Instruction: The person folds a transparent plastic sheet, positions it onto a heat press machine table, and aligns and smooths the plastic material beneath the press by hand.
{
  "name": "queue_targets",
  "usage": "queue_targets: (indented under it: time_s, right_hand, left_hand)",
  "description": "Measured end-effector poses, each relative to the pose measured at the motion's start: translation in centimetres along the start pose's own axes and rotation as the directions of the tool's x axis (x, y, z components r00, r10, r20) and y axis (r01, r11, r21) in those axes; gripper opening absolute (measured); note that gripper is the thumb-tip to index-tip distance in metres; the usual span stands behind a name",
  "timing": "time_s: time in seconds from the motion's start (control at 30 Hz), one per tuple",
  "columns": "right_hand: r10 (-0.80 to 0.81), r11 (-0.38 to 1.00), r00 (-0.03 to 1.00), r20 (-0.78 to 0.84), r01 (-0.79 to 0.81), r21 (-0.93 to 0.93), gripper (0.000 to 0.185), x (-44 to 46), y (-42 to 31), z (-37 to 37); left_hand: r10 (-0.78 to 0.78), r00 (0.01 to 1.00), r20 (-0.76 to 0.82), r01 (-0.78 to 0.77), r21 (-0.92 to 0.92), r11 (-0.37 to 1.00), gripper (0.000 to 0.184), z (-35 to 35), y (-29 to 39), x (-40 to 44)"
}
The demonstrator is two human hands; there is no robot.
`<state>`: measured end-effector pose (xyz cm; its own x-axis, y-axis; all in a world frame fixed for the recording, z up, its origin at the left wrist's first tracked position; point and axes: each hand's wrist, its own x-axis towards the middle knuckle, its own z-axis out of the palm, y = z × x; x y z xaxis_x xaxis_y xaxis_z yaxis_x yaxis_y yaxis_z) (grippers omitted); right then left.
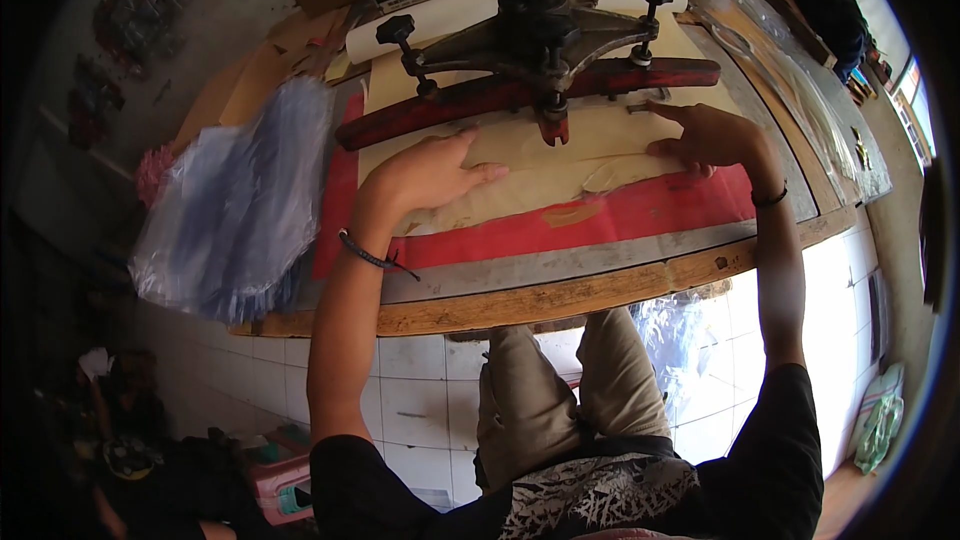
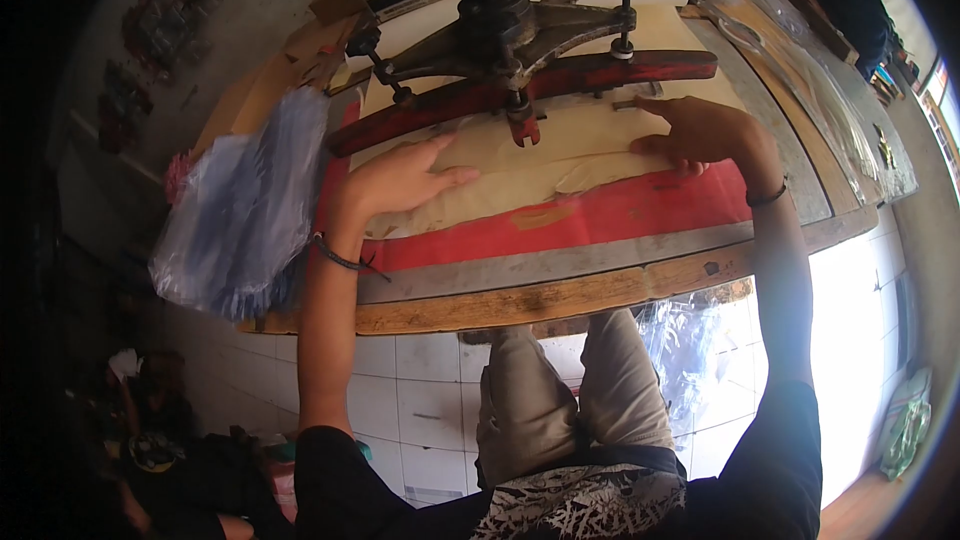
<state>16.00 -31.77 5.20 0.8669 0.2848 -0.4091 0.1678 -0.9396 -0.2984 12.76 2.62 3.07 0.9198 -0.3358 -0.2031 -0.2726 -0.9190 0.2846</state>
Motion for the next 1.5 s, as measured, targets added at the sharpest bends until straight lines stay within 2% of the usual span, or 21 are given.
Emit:
queue_targets:
  time_s: [0.1,0.47,0.7,0.8,0.9,1.0,1.1,1.3,1.4,1.5]
  right_hand:
    - [-0.002,1.000,1.000,-0.018,0.002,-0.004,0.071,0.2,0.2,0.0]
    - [-0.068,0.998,0.998,-0.002,0.068,0.012,0.069,0.8,1.3,-0.1]
    - [-0.073,0.982,0.997,-0.013,0.074,0.171,0.055,1.6,2.9,-0.3]
    - [-0.125,0.959,0.991,-0.055,0.135,0.249,0.050,2.0,3.7,-0.3]
    - [-0.201,0.952,0.974,-0.108,0.220,0.214,0.046,2.9,5.0,-0.2]
    - [-0.190,0.944,0.977,-0.099,0.209,0.256,0.044,2.7,5.1,-0.3]
    - [-0.177,0.948,0.980,-0.091,0.194,0.253,0.044,2.7,5.1,-0.5]
    - [-0.161,0.957,0.983,-0.085,0.177,0.230,0.044,2.6,5.0,-0.6]
    - [-0.213,0.952,0.969,-0.128,0.235,0.195,0.044,2.7,5.4,-0.3]
    - [-0.132,0.970,0.982,-0.135,0.156,0.185,0.045,1.8,4.4,-0.6]
  left_hand:
    - [-0.019,0.998,0.055,0.020,-0.016,1.000,0.091,-0.2,0.0,0.3]
    - [-0.038,0.994,0.100,0.036,0.024,0.999,0.092,-0.2,0.3,0.2]
    - [-0.015,0.996,0.089,0.017,-0.021,1.000,0.091,0.0,-0.7,0.3]
    - [0.042,0.998,0.044,-0.042,-0.012,0.999,0.089,0.2,-1.5,0.6]
    - [0.067,0.996,0.056,-0.066,-0.031,0.997,0.090,0.2,-2.0,0.8]
    - [0.115,0.993,-0.005,-0.115,-0.004,0.993,0.089,0.8,-2.4,1.0]
    - [0.048,0.996,0.072,-0.046,-0.037,0.998,0.088,0.0,-1.4,0.5]
    - [0.067,0.997,0.044,-0.064,-0.081,0.995,0.082,0.1,-2.5,1.0]
    - [0.046,0.998,0.044,-0.042,-0.094,0.995,0.076,-0.3,-2.6,0.5]
    - [0.225,0.966,-0.124,-0.226,0.007,0.974,0.070,0.9,-4.7,1.5]
